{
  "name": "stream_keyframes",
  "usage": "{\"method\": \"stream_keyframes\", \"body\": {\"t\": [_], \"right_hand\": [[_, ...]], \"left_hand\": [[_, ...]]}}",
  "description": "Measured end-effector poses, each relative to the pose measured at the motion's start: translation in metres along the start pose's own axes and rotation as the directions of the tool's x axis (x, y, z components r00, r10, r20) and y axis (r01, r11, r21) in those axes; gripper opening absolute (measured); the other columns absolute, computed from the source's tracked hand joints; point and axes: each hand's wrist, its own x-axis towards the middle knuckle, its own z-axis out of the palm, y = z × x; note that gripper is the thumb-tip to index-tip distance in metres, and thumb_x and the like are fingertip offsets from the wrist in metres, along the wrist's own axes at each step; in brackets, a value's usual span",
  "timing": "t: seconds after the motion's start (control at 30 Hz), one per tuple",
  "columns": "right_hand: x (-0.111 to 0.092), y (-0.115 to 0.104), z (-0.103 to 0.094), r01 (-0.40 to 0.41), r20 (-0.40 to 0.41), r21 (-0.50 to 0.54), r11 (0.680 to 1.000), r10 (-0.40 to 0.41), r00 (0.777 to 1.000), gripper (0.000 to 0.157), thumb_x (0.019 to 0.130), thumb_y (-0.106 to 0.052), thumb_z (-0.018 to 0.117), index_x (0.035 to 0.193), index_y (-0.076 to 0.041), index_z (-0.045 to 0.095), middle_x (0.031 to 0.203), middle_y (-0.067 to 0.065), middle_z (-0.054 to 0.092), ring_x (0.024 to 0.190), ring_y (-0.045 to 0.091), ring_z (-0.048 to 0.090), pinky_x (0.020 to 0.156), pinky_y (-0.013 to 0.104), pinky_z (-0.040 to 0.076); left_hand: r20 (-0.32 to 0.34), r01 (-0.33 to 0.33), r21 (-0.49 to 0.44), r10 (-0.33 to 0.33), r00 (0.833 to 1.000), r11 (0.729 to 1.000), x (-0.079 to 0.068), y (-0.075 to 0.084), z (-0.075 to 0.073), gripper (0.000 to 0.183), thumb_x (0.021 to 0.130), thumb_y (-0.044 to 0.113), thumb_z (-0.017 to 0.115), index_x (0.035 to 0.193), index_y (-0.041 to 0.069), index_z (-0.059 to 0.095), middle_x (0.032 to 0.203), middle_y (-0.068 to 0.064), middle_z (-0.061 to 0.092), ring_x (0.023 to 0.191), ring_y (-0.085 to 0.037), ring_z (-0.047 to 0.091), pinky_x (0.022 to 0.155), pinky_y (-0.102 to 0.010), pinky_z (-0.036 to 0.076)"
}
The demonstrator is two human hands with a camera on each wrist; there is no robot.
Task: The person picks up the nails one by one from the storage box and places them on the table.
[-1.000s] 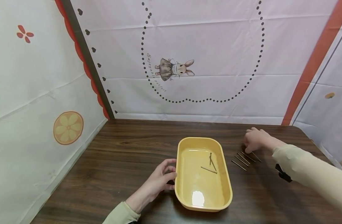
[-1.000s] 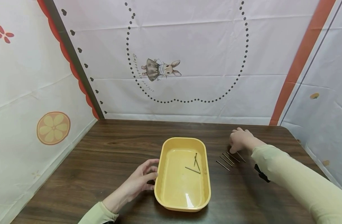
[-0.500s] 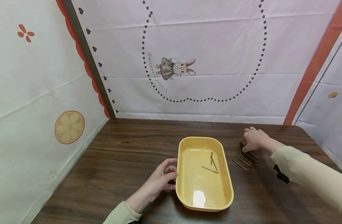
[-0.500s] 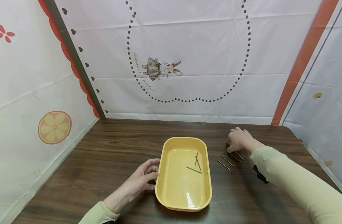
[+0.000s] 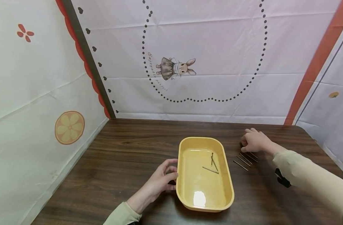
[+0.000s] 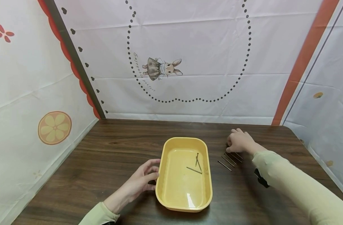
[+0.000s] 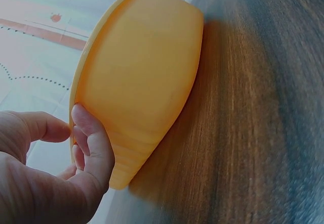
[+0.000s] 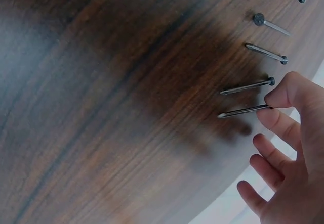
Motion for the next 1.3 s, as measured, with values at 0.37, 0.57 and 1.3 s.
{"method": "stream_keyframes", "body": {"t": [0.37, 0.57, 1.3], "right_hand": [[-0.003, 0.004, 0.006, -0.002, -0.055, 0.044, 0.999, 0.004, 0.998, 0.027, 0.075, -0.028, 0.075, 0.062, -0.021, 0.052, 0.09, 0.003, 0.05, 0.088, 0.026, 0.043, 0.063, 0.035, 0.031], [-0.004, 0.005, 0.008, -0.017, -0.075, 0.075, 0.997, 0.022, 0.997, 0.025, 0.076, -0.026, 0.074, 0.064, -0.021, 0.054, 0.097, 0.006, 0.055, 0.096, 0.031, 0.047, 0.068, 0.04, 0.034], [-0.007, 0.009, 0.013, -0.032, -0.101, 0.124, 0.992, 0.044, 0.994, 0.022, 0.073, -0.027, 0.075, 0.065, -0.021, 0.056, 0.098, 0.009, 0.055, 0.092, 0.029, 0.045, 0.063, 0.037, 0.034]], "left_hand": [[-0.008, -0.002, 0.0, 0.002, 1.0, 1.0, 0.0, 0.001, 0.001, 0.056, 0.094, 0.005, 0.055, 0.146, 0.004, 0.035, 0.11, -0.009, 0.053, 0.082, -0.015, 0.058, 0.063, -0.026, 0.055], [-0.01, -0.004, 0.003, 0.004, 1.0, 1.0, 0.0, 0.002, 0.001, 0.056, 0.094, 0.005, 0.055, 0.146, 0.004, 0.035, 0.11, -0.009, 0.053, 0.083, -0.015, 0.058, 0.063, -0.026, 0.055], [-0.007, -0.002, 0.009, 0.002, 1.0, 1.0, -0.001, 0.002, 0.002, 0.056, 0.094, 0.005, 0.055, 0.146, 0.004, 0.035, 0.111, -0.009, 0.052, 0.083, -0.015, 0.058, 0.063, -0.026, 0.055]]}}
